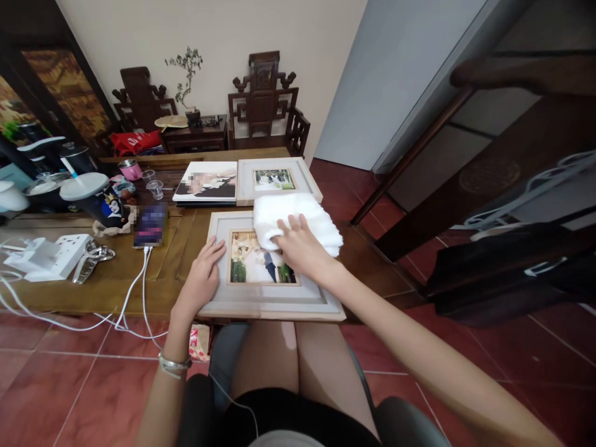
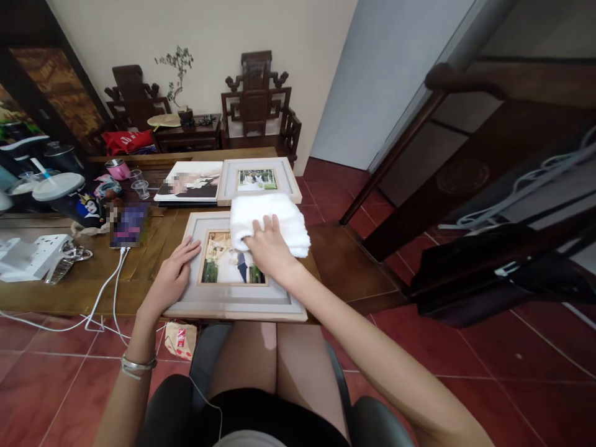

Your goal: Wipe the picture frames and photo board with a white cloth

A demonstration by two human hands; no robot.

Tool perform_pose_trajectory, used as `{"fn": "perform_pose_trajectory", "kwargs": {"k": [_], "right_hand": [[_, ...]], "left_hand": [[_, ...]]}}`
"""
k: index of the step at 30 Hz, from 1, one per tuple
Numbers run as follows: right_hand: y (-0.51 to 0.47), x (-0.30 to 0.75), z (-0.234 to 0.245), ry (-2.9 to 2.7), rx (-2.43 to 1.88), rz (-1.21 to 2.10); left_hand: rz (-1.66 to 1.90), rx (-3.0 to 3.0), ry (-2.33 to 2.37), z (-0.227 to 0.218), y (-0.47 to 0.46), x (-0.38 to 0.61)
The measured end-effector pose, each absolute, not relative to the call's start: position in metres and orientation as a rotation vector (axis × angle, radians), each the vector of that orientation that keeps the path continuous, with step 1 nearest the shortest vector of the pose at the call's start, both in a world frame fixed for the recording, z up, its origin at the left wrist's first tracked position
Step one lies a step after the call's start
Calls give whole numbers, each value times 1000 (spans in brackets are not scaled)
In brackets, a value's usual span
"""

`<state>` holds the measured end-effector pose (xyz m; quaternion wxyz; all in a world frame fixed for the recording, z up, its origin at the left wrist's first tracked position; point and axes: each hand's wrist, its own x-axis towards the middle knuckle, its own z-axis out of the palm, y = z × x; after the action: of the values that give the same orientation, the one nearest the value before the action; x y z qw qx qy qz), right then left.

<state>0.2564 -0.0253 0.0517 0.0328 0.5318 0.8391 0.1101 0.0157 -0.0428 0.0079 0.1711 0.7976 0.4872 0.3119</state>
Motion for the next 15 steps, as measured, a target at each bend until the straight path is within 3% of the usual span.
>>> {"fn": "perform_pose_trajectory", "kwargs": {"k": [10,15], "right_hand": [[-125,262,104,2725,1224,-185],[-132,256,89,2786,1354,-298]], "left_hand": [[914,2316,1373,5,-42,16],[901,2318,1355,5,-43,15]]}}
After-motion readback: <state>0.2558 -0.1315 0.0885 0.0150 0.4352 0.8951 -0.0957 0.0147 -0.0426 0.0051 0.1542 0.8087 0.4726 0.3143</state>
